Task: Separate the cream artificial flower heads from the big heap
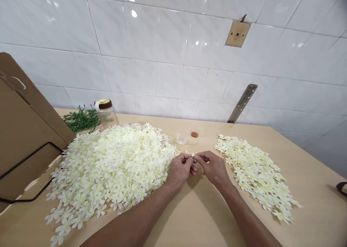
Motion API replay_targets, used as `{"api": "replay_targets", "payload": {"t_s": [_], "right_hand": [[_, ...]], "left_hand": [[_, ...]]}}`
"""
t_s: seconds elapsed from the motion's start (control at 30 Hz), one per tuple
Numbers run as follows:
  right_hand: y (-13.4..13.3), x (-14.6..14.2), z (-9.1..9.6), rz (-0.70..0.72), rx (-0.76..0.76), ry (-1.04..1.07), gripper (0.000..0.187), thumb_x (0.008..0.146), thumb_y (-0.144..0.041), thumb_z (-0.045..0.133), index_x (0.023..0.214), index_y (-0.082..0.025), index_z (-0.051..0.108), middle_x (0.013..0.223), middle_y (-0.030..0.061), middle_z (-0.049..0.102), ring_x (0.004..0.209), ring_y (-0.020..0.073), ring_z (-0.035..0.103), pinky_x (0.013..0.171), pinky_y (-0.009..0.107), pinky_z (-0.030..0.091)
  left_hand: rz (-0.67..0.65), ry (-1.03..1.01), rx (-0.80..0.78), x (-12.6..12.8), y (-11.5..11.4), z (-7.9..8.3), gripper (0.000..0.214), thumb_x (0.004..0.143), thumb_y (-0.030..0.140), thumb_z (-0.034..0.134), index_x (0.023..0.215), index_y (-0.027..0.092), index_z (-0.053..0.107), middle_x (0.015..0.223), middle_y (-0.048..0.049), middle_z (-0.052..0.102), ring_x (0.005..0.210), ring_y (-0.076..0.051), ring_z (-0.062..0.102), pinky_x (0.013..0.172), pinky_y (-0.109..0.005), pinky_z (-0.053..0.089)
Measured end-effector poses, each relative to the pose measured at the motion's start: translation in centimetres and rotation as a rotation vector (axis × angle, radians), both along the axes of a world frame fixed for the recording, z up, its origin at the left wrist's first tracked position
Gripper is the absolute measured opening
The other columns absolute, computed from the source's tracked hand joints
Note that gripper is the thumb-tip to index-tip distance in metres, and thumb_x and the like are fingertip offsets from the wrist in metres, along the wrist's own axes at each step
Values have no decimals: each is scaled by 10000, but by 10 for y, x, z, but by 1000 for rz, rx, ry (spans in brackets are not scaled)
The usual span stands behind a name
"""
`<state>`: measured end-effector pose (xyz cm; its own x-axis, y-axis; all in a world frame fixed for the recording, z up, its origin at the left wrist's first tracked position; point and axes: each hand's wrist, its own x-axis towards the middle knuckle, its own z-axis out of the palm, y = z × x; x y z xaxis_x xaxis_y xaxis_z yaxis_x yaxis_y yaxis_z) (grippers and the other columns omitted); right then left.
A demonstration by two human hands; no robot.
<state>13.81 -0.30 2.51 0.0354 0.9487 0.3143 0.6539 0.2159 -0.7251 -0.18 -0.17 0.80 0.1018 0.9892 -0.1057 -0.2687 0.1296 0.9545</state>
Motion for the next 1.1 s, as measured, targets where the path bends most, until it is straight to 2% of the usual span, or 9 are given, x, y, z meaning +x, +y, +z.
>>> {"api": "replay_targets", "payload": {"t_s": [0.17,0.37,0.8,0.97,1.1], "right_hand": [[-2,5,-1,24,60,-78,285,910,-412,538,772,-226,704,837,62,721,756,206,637,701,318,471],[-4,4,-1,47,134,-189,325,962,-358,444,723,-212,609,734,46,647,660,168,567,642,290,423],[-5,-1,-4,-17,88,-222,382,977,-393,383,681,-212,542,668,35,597,615,168,544,607,286,377],[-6,-4,-4,-19,68,-177,400,962,-438,408,704,-212,614,721,61,664,677,192,601,657,298,425],[-9,-5,-1,-6,-39,46,350,907,-507,502,819,-220,683,770,56,713,661,202,639,612,297,473]], "left_hand": [[-17,7,25,2,1,-3,159,782,306,651,777,148,628,657,-28,673,463,-105,582,459,-218,467],[-29,30,45,1,-3,0,217,781,356,675,768,143,633,542,-13,622,453,-123,578,477,-230,478],[-32,32,51,1,-3,-2,259,804,401,649,759,147,629,539,-13,626,447,-113,567,482,-222,472],[0,42,59,2,-2,-5,261,776,409,687,762,155,631,527,-6,625,436,-114,566,475,-223,471],[3,36,59,2,-1,-6,276,789,420,672,753,149,630,525,-7,620,431,-113,563,465,-223,467]]}}
